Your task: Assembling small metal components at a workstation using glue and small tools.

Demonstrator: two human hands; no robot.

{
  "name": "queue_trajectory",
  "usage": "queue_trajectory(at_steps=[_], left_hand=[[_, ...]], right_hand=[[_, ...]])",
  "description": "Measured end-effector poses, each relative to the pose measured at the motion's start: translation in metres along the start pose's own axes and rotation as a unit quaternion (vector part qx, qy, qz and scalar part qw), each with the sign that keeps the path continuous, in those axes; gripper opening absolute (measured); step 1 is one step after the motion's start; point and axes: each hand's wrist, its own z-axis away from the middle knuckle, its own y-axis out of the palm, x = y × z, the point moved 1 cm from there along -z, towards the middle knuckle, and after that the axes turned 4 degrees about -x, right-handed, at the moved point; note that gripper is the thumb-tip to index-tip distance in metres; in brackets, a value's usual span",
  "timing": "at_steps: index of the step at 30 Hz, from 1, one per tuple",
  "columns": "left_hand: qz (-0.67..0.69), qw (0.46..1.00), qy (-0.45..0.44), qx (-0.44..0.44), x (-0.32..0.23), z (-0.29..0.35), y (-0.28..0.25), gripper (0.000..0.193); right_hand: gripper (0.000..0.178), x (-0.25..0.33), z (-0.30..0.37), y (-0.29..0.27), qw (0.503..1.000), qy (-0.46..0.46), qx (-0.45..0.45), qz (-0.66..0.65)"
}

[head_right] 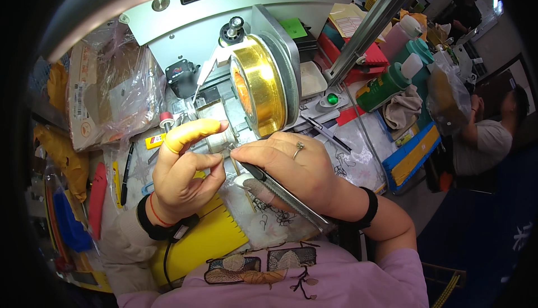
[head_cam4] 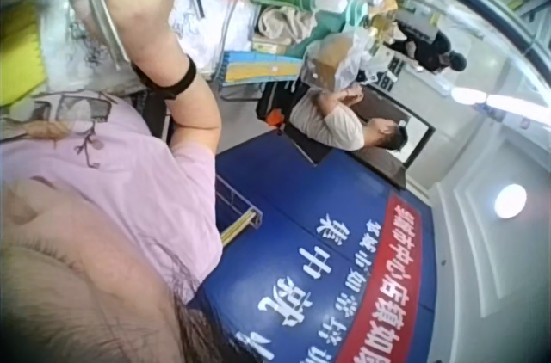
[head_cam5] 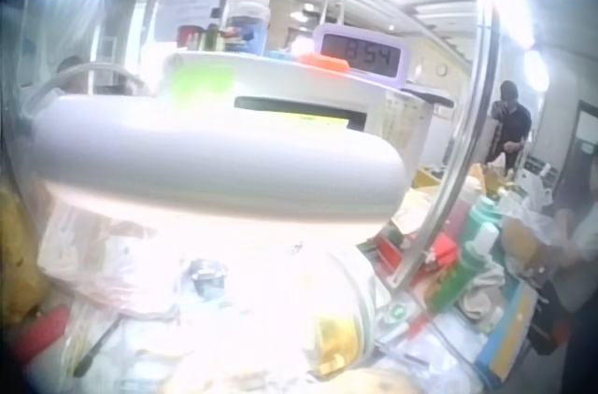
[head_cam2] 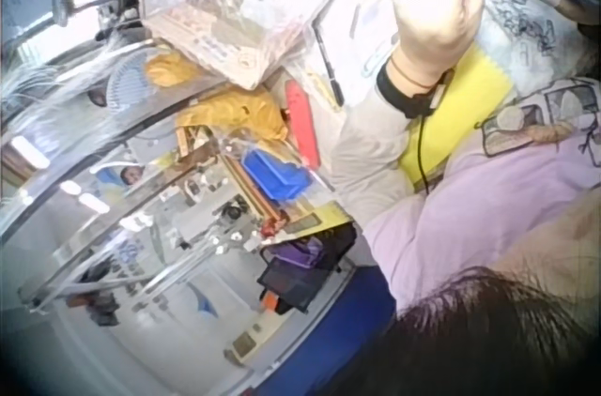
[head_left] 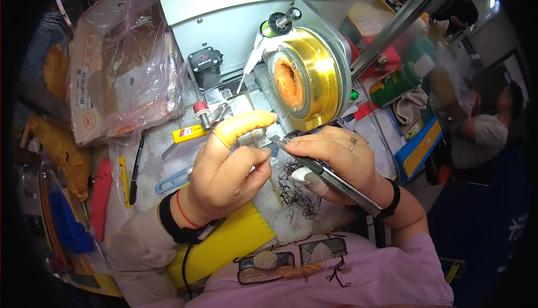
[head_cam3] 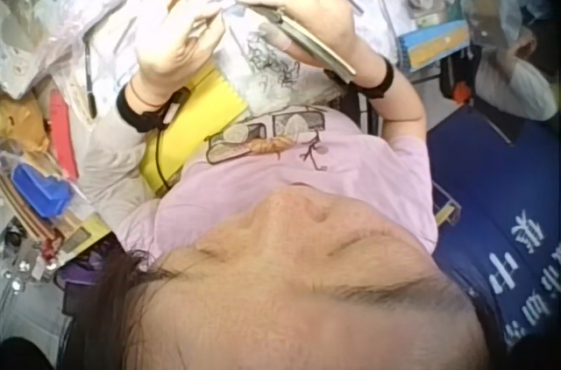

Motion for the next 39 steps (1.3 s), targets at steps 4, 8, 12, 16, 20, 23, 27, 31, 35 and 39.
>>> queue_trajectory(at_steps=[4, 8, 12, 16, 20, 23, 27, 31, 35, 39], left_hand=[[0.002, 0.999, -0.016, 0.047, -0.004, -0.002, -0.005, 0.021], [0.007, 0.999, -0.015, 0.043, -0.004, -0.001, -0.002, 0.021], [-0.006, 1.000, -0.007, 0.022, -0.005, -0.001, -0.002, 0.020], [-0.011, 0.999, -0.019, 0.032, -0.007, -0.002, -0.005, 0.021], [-0.073, 0.997, -0.007, 0.036, -0.011, -0.010, -0.012, 0.022], [-0.198, 0.978, 0.072, -0.002, -0.008, -0.030, -0.015, 0.022], [-0.261, 0.964, 0.041, 0.036, -0.009, -0.061, -0.011, 0.019], [-0.281, 0.959, 0.012, 0.030, 0.007, -0.070, 0.013, 0.019], [-0.234, 0.972, 0.004, 0.014, 0.010, -0.079, 0.032, 0.016], [-0.220, 0.975, -0.018, -0.004, 0.011, -0.077, 0.034, 0.016]], right_hand=[[0.036, 0.001, 0.000, -0.001, 1.000, -0.004, -0.007, 0.013], [0.036, 0.001, 0.002, 0.000, 1.000, 0.001, 0.002, 0.017], [0.035, 0.001, 0.001, 0.002, 1.000, 0.007, 0.015, 0.016], [0.030, 0.003, -0.003, -0.013, 0.998, 0.013, 0.057, -0.025], [0.025, -0.008, 0.012, -0.038, 0.991, -0.017, 0.127, 0.030], [0.026, -0.044, 0.041, -0.050, 0.951, -0.053, 0.239, 0.189], [0.031, -0.078, 0.032, -0.071, 0.971, 0.008, 0.079, 0.226], [0.022, -0.099, -0.024, -0.059, 0.983, 0.171, 0.043, -0.043], [0.031, -0.111, -0.038, -0.017, 0.938, 0.240, 0.006, -0.250], [0.035, -0.130, -0.037, -0.003, 0.931, 0.239, 0.010, -0.276]])
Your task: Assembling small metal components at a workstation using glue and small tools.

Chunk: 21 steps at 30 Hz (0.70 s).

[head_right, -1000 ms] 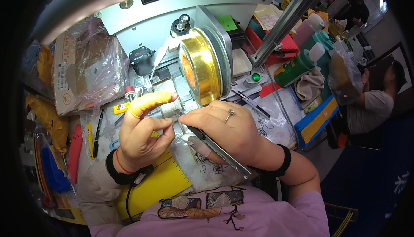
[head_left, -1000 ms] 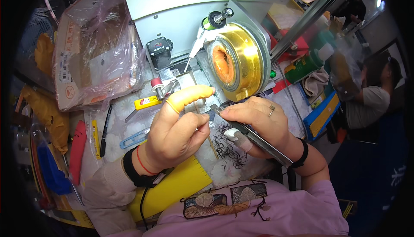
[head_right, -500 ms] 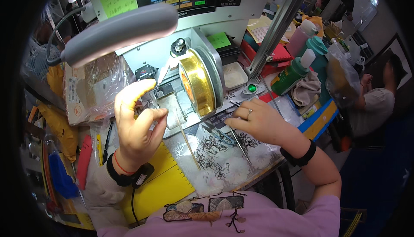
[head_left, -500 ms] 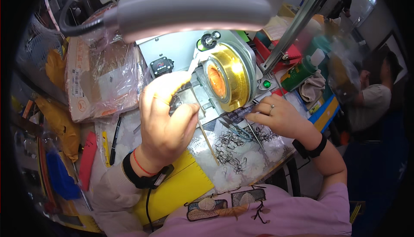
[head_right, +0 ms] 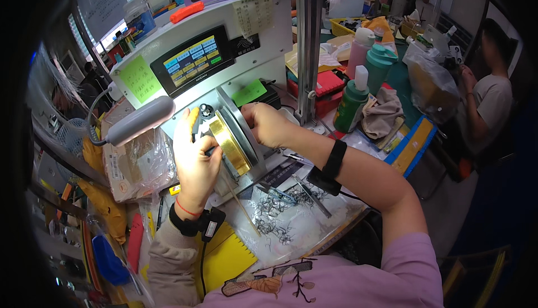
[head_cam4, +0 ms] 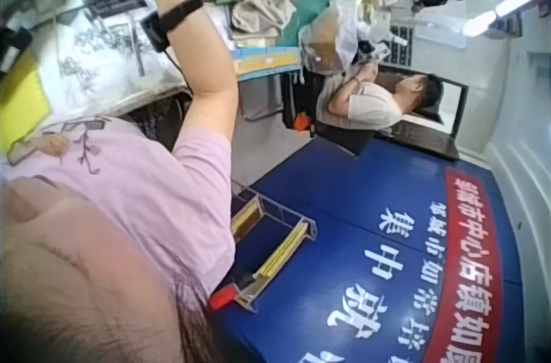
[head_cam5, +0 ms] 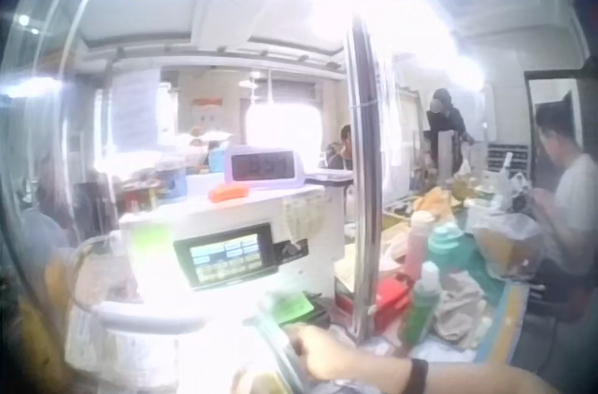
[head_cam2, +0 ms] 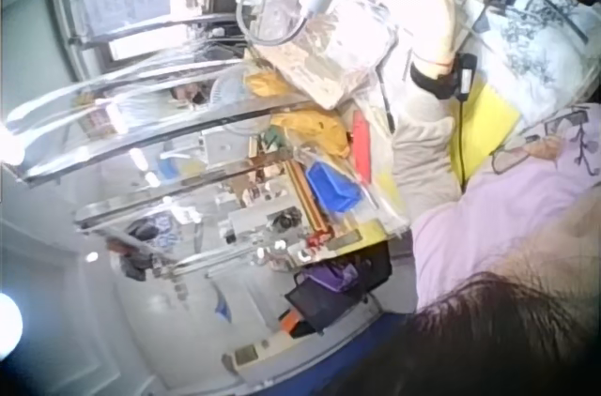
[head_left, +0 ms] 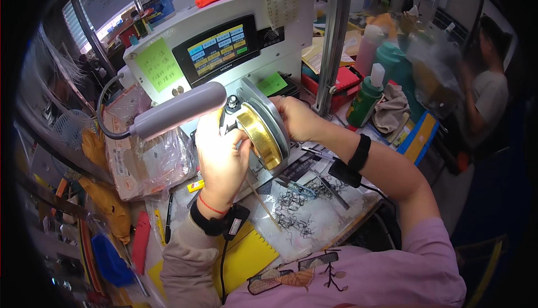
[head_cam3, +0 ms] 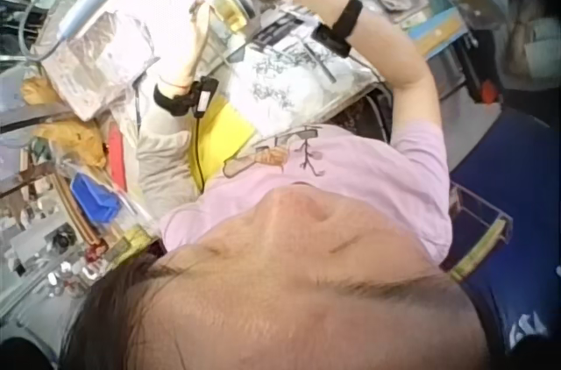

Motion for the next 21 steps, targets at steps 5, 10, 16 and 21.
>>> queue_trajectory(at_steps=[5, 10, 16, 21], left_hand=[[-0.082, 0.996, 0.030, -0.022, -0.007, 0.003, -0.010, 0.022], [0.289, 0.937, -0.174, 0.094, -0.058, 0.007, -0.031, 0.011], [0.281, 0.939, -0.163, 0.116, -0.059, 0.021, -0.022, 0.005], [0.171, 0.981, -0.041, 0.087, -0.054, 0.013, -0.036, 0.008]], right_hand=[[0.020, 0.050, 0.026, -0.012, 0.879, -0.184, -0.214, 0.384], [0.027, 0.104, 0.079, -0.007, 0.723, -0.437, -0.252, 0.472], [0.030, 0.107, 0.088, 0.001, 0.715, -0.479, -0.163, 0.484], [0.050, 0.136, 0.070, -0.080, 0.670, -0.488, -0.002, 0.559]])
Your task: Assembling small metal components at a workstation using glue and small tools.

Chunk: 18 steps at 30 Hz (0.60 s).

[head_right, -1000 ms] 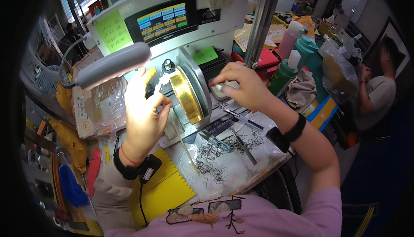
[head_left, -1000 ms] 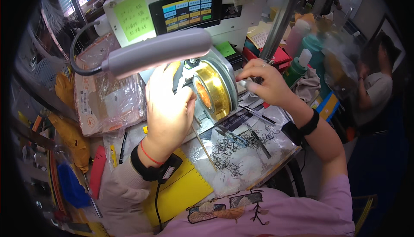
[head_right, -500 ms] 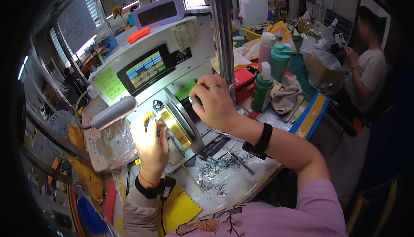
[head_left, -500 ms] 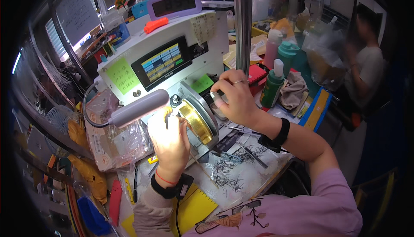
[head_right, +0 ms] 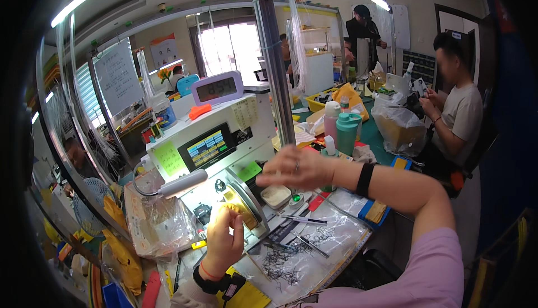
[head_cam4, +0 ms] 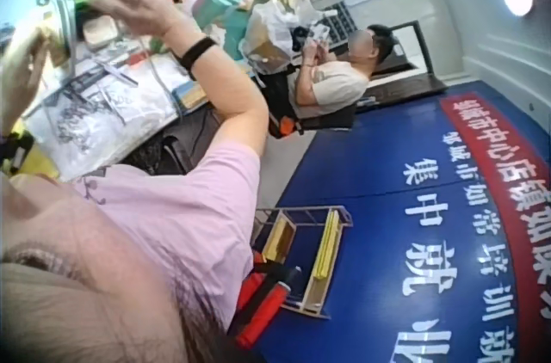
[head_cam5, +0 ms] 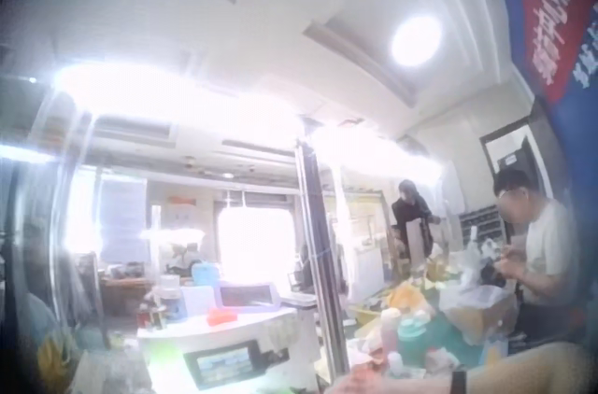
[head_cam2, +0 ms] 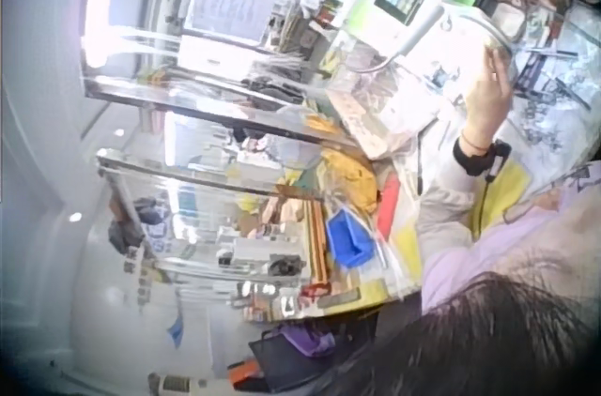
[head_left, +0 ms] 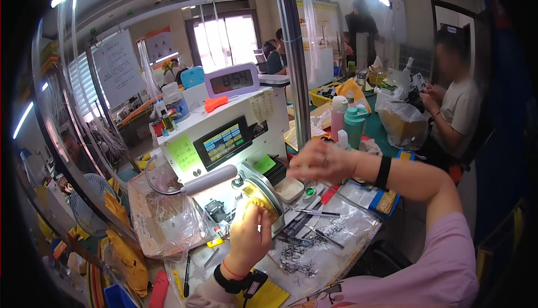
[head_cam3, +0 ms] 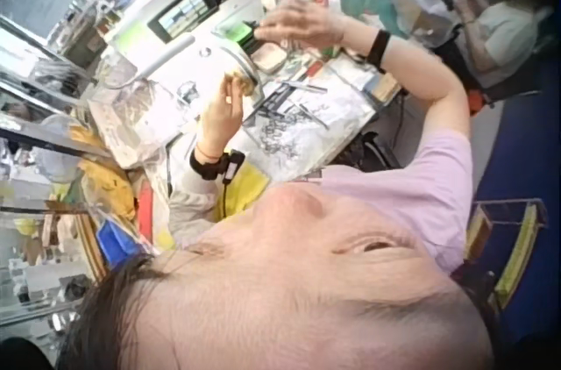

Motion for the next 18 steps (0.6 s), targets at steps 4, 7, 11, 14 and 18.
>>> queue_trajectory(at_steps=[4, 7, 11, 14, 18], left_hand=[[0.011, 0.993, 0.115, -0.015, -0.004, -0.007, -0.006, 0.010], [0.045, 0.985, 0.168, -0.001, -0.010, -0.004, -0.008, 0.013], [0.084, 0.977, 0.187, 0.058, -0.020, 0.000, -0.009, 0.011], [0.091, 0.969, 0.218, 0.073, -0.032, 0.000, -0.011, 0.013], [0.092, 0.972, 0.197, 0.086, -0.028, 0.005, -0.016, 0.014]], right_hand=[[0.050, -0.107, -0.052, -0.058, 0.969, 0.074, -0.089, 0.217], [0.036, -0.173, -0.108, -0.090, 0.924, 0.243, -0.238, 0.175], [0.039, -0.245, -0.155, -0.098, 0.853, 0.381, -0.344, 0.096], [0.029, -0.289, -0.162, -0.106, 0.792, 0.448, -0.406, 0.082], [0.019, -0.284, -0.174, -0.100, 0.733, 0.527, -0.419, 0.097]])
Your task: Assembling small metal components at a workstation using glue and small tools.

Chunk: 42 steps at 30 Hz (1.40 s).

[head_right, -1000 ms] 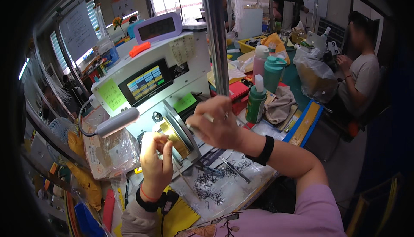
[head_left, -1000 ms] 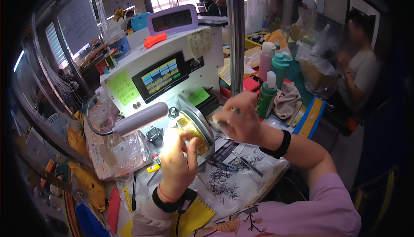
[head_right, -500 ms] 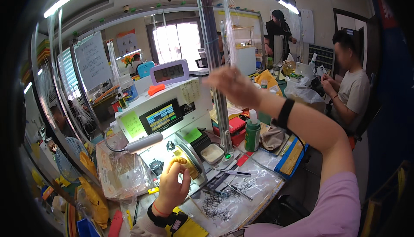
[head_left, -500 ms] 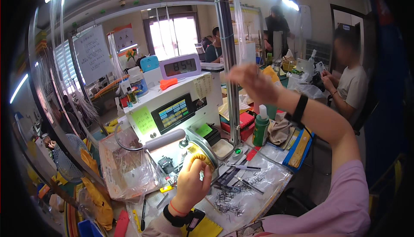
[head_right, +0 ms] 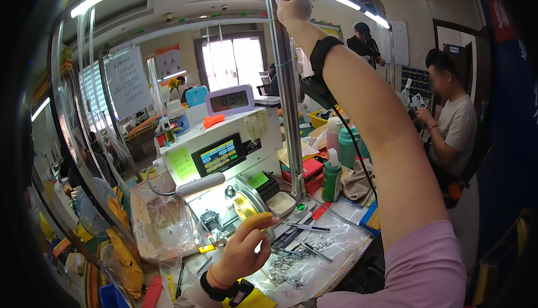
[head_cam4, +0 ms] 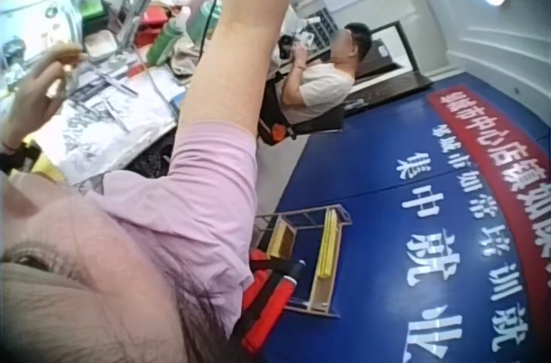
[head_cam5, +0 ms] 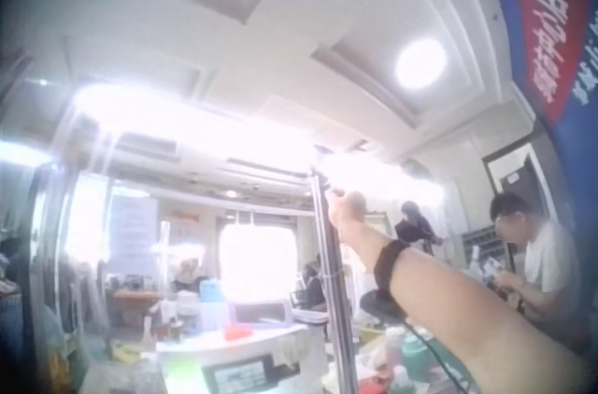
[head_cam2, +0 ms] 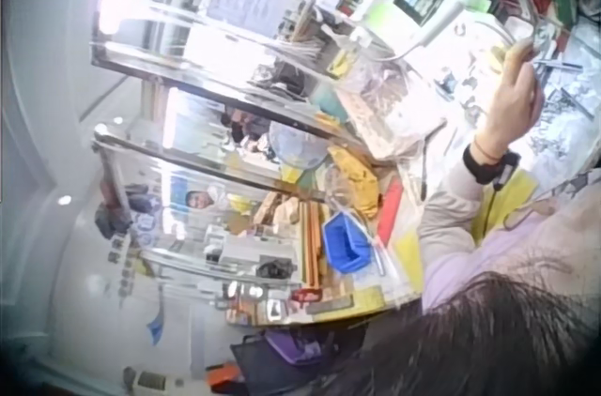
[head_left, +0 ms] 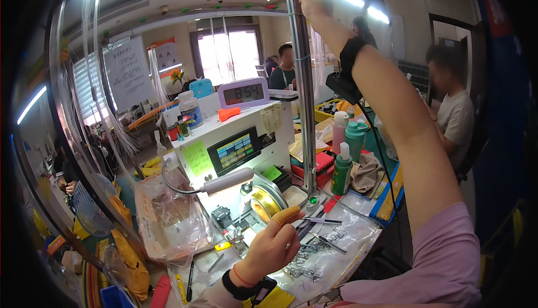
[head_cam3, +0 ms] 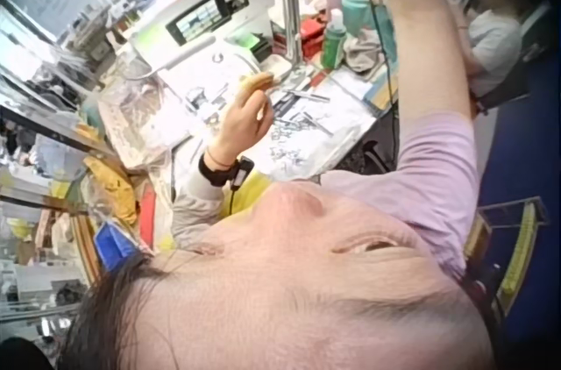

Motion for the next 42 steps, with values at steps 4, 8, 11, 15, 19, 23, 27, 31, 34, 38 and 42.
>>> queue_trajectory(at_steps=[4, 8, 11, 15, 19, 23, 27, 31, 34, 38, 42], left_hand=[[-0.018, 1.000, 0.011, -0.009, 0.002, 0.001, 0.004, 0.010], [0.057, 0.998, -0.021, 0.019, 0.006, -0.004, 0.014, 0.010], [0.145, 0.977, -0.134, 0.073, 0.023, 0.003, 0.014, 0.008], [0.315, 0.888, -0.256, 0.218, 0.032, 0.005, 0.014, 0.008], [0.354, 0.822, -0.281, 0.348, 0.028, 0.007, -0.008, 0.010], [0.418, 0.805, -0.271, 0.323, 0.030, 0.004, -0.009, 0.014], [0.510, 0.750, -0.372, 0.195, 0.011, -0.001, 0.001, 0.011], [0.460, 0.788, -0.399, 0.095, -0.009, 0.012, 0.019, 0.017], [0.437, 0.797, -0.408, 0.082, -0.027, 0.013, 0.027, 0.015], [0.404, 0.826, -0.385, 0.077, -0.048, 0.003, 0.031, 0.014], [0.385, 0.855, -0.335, 0.096, -0.058, -0.005, 0.038, 0.017]], right_hand=[[0.020, 0.004, -0.002, -0.012, 0.945, -0.253, -0.177, 0.113], [0.048, -0.032, -0.005, -0.027, 0.942, -0.228, -0.158, 0.186], [0.031, -0.027, 0.061, -0.051, 0.970, -0.243, 0.003, -0.013], [0.019, -0.011, 0.151, -0.178, 0.942, 0.006, 0.176, -0.286], [0.016, -0.059, 0.197, -0.314, 0.926, 0.162, 0.221, -0.258], [0.010, -0.164, 0.224, -0.471, 0.959, 0.270, 0.054, 0.070], [0.007, -0.148, 0.249, -0.498, 0.944, 0.125, 0.071, 0.296], [0.012, -0.012, 0.303, -0.376, 0.930, -0.054, 0.338, 0.133], [0.022, 0.044, 0.336, -0.326, 0.876, -0.173, 0.450, -0.005], [0.021, 0.058, 0.345, -0.311, 0.878, -0.201, 0.430, -0.060], [0.021, 0.055, 0.342, -0.320, 0.880, -0.209, 0.422, -0.064]])
